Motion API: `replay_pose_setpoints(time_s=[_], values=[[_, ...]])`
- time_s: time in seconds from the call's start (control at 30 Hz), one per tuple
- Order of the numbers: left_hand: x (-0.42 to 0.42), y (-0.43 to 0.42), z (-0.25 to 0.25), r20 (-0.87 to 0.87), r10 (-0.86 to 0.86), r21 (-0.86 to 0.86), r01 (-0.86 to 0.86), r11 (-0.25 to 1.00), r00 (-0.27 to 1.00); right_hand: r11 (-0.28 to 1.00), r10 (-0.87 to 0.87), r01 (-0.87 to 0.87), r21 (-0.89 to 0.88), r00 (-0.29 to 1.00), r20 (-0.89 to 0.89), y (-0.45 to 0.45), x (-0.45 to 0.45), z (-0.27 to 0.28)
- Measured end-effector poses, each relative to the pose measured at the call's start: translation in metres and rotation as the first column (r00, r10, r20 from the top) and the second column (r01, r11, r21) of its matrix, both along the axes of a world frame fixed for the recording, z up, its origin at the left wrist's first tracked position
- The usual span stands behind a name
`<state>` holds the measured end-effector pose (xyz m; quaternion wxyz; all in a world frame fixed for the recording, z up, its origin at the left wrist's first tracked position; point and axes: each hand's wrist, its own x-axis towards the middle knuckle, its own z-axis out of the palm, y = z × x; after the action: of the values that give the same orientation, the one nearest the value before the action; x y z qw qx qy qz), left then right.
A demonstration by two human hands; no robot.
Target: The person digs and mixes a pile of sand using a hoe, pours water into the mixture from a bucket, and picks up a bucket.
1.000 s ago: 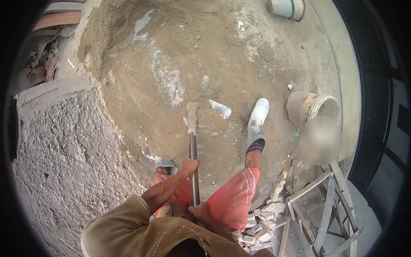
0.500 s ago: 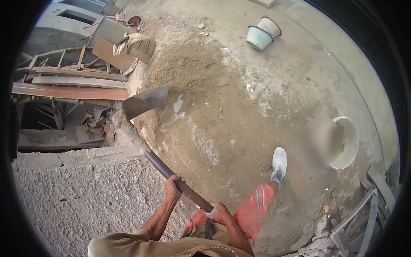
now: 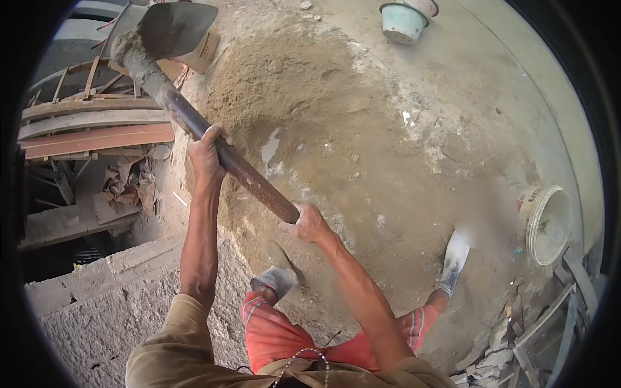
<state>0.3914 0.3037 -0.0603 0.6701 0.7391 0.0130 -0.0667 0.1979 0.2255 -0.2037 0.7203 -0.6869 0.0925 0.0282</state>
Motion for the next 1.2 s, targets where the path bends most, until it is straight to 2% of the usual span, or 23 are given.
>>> replay_pose_setpoints(time_s=[0.03, 0.1, 0.13, 0.2, 0.27, 0.3, 0.4, 0.47, 0.5, 0.53, 0.6, 0.63, 0.73, 0.77, 0.8, 0.87, 0.97, 1.0, 1.07, 1.1, 1.13, 1.17, 1.2], values=[[0.031, 0.010, -0.047, -0.015, 0.044, 0.073, -0.043, 0.996, 0.999, 0.998, -0.036, 0.037, 0.041, 0.999, -0.021, 0.026, 0.014, -0.033], [0.073, 0.028, -0.149, -0.161, 0.056, 0.240, -0.016, 0.971, 0.985, 0.980, 0.076, -0.005, 0.201, 0.936, -0.344, 0.057, 0.040, -0.101], [0.093, 0.047, -0.226, -0.267, 0.098, 0.330, -0.005, 0.944, 0.959, 0.961, 0.155, -0.011, 0.277, 0.851, -0.501, 0.073, 0.036, -0.133], [0.092, 0.080, -0.361, -0.339, 0.199, 0.592, 0.045, 0.804, 0.919, 0.913, 0.131, 0.141, 0.383, 0.787, -0.603, 0.114, 0.011, -0.191], [0.066, 0.072, -0.385, -0.294, 0.211, 0.657, 0.037, 0.753, 0.932, 0.864, 0.099, 0.276, 0.420, 0.727, -0.680, 0.119, -0.015, -0.214], [0.052, 0.076, -0.376, -0.262, 0.220, 0.707, 0.032, 0.707, 0.940, 0.879, 0.118, 0.248, 0.406, 0.713, -0.691, 0.122, -0.025, -0.208], [0.009, 0.076, -0.328, -0.484, 0.186, 0.541, 0.125, 0.832, 0.855, 0.927, 0.129, 0.178, 0.329, 0.674, -0.727, 0.122, -0.053, -0.173], [-0.024, 0.081, -0.319, -0.499, 0.234, 0.587, 0.126, 0.800, 0.834, 0.919, 0.148, 0.193, 0.343, 0.638, -0.755, 0.122, -0.088, -0.147], [-0.039, 0.092, -0.336, -0.550, 0.277, 0.542, 0.084, 0.836, 0.787, 0.915, 0.155, 0.199, 0.351, 0.630, -0.761, 0.122, -0.104, -0.134], [-0.059, 0.105, -0.357, -0.533, 0.291, 0.585, 0.098, 0.805, 0.795, 0.915, 0.160, 0.203, 0.347, 0.608, -0.778, 0.119, -0.123, -0.119], [-0.109, 0.082, -0.278, -0.625, 0.283, 0.532, 0.132, 0.836, 0.727, 0.926, 0.179, 0.188, 0.327, 0.544, -0.820, 0.105, -0.163, -0.071], [-0.137, 0.088, -0.277, -0.642, 0.286, 0.547, 0.163, 0.821, 0.712, 0.934, 0.194, 0.169, 0.316, 0.503, -0.842, 0.097, -0.181, -0.042], [-0.247, 0.079, -0.224, -0.784, 0.299, 0.449, 0.164, 0.879, 0.543, 0.963, 0.206, 0.066, 0.260, 0.436, -0.876, 0.086, -0.289, 0.024], [-0.287, 0.072, -0.210, -0.818, 0.351, 0.454, 0.136, 0.881, 0.456, 0.942, 0.231, 0.163, 0.293, 0.319, -0.919, 0.071, -0.301, 0.064], [-0.324, 0.063, -0.196, -0.848, 0.371, 0.422, 0.058, 0.905, 0.379, 0.947, 0.275, 0.084, 0.310, 0.286, -0.918, 0.054, -0.323, 0.094], [-0.406, 0.062, -0.187, -0.901, 0.363, 0.367, -0.028, 0.930, 0.237, 0.977, 0.213, -0.071, 0.201, 0.255, -0.943, 0.032, -0.360, 0.140], [-0.427, 0.045, -0.147, -0.927, 0.348, 0.331, -0.127, 0.935, 0.140, 0.978, 0.161, -0.177, 0.110, 0.305, -0.939, 0.007, -0.375, 0.153], [-0.416, 0.045, -0.140, -0.933, 0.333, 0.311, -0.164, 0.936, 0.135, 0.976, 0.147, -0.203, 0.081, 0.333, -0.931, 0.009, -0.376, 0.151], [-0.381, 0.060, -0.159, -0.947, 0.229, 0.151, -0.317, 0.936, 0.226, 0.974, 0.104, -0.225, 0.008, 0.418, -0.903, 0.029, -0.364, 0.128], [-0.358, 0.074, -0.186, -0.943, 0.145, 0.030, -0.355, 0.934, 0.301, 0.953, 0.013, -0.276, -0.128, 0.458, -0.889, 0.041, -0.350, 0.099], [-0.300, 0.068, -0.167, -0.952, 0.012, -0.118, -0.405, 0.907, 0.305, 0.908, -0.074, -0.327, -0.262, 0.490, -0.869, 0.049, -0.327, 0.067], [-0.256, 0.073, -0.181, -0.902, -0.154, -0.327, -0.403, 0.855, 0.404, 0.858, -0.119, -0.340, -0.385, 0.598, -0.793, 0.050, -0.287, 0.043], [-0.214, 0.077, -0.205, -0.774, -0.306, -0.579, -0.422, 0.698, 0.555, 0.799, -0.157, -0.326, -0.505, 0.698, -0.699, 0.055, -0.253, 0.011]])
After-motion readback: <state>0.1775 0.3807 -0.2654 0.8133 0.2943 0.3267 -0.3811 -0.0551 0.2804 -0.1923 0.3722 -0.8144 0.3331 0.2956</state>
